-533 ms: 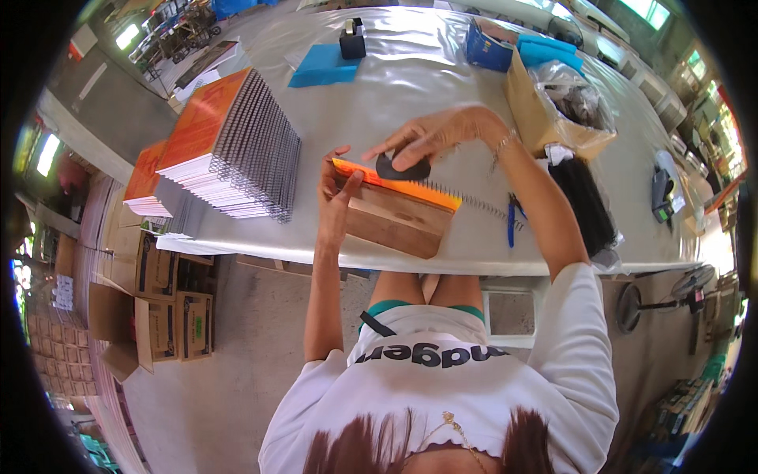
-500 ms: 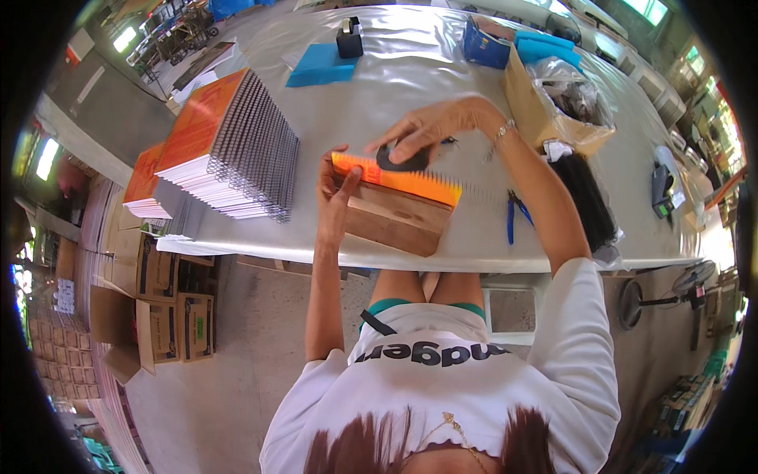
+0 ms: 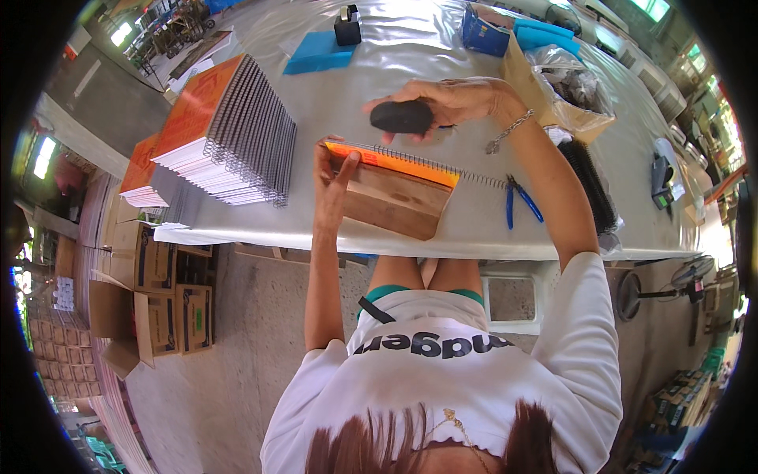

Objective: The person binds notebooks by threading a spiral wire through the holes of a stack of papers and covers using a wooden guide and a small handheld tool, then trims the excess wire with pliers.

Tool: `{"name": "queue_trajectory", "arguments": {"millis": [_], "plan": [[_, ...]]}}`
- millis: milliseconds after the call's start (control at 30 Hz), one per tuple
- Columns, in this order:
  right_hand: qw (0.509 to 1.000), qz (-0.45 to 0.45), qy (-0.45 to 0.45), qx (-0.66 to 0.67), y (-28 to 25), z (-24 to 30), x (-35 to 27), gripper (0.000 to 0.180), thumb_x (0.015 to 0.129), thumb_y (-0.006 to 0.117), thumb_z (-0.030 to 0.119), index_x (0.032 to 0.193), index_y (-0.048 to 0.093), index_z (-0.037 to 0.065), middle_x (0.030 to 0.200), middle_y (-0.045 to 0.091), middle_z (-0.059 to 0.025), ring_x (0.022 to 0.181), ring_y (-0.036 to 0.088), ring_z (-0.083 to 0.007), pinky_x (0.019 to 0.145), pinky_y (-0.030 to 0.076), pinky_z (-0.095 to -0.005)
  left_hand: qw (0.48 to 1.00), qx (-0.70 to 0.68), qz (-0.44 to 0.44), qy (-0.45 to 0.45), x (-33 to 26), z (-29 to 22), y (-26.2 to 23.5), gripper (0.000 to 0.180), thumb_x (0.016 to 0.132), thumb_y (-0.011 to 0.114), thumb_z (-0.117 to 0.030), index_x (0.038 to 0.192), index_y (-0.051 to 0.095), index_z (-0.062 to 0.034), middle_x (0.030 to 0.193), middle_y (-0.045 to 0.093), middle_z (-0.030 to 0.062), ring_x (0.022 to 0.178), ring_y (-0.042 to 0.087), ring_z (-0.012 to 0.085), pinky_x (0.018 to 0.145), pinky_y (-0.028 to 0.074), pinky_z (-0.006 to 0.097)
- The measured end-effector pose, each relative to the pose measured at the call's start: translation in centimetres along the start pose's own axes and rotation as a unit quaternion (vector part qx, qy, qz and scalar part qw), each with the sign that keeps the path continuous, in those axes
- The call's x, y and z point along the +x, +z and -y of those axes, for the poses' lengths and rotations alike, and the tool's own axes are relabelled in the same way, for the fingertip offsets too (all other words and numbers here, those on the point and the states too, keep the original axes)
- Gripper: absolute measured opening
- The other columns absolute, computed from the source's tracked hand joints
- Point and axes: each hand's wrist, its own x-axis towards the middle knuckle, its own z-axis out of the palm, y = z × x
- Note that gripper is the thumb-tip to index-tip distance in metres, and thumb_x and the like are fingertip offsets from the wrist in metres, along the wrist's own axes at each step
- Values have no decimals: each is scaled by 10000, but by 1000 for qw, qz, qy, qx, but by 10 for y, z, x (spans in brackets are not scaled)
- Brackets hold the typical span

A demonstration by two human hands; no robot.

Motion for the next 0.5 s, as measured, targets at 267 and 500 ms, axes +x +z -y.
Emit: {"name": "queue_trajectory", "arguments": {"millis": [267,500], "plan": [[992,-110,43,-49,14,-61,33,495,1033,411,321,1444,473,52,1206,570,-78,854,532,-127,707,512,-313,1000,7,-4,-2,-1,-2,2,415,939,738,-273,1246,518,-100,1040,570,7,1025,522,105,970,409,279],[986,-71,151,9,10,-40,16,308,1012,422,242,1190,626,95,674,540,45,456,374,-33,374,284,-203,1000,17,-4,7,0,-2,2,412,946,730,-274,1248,514,-96,1044,567,11,1024,520,109,978,408,280]]}}
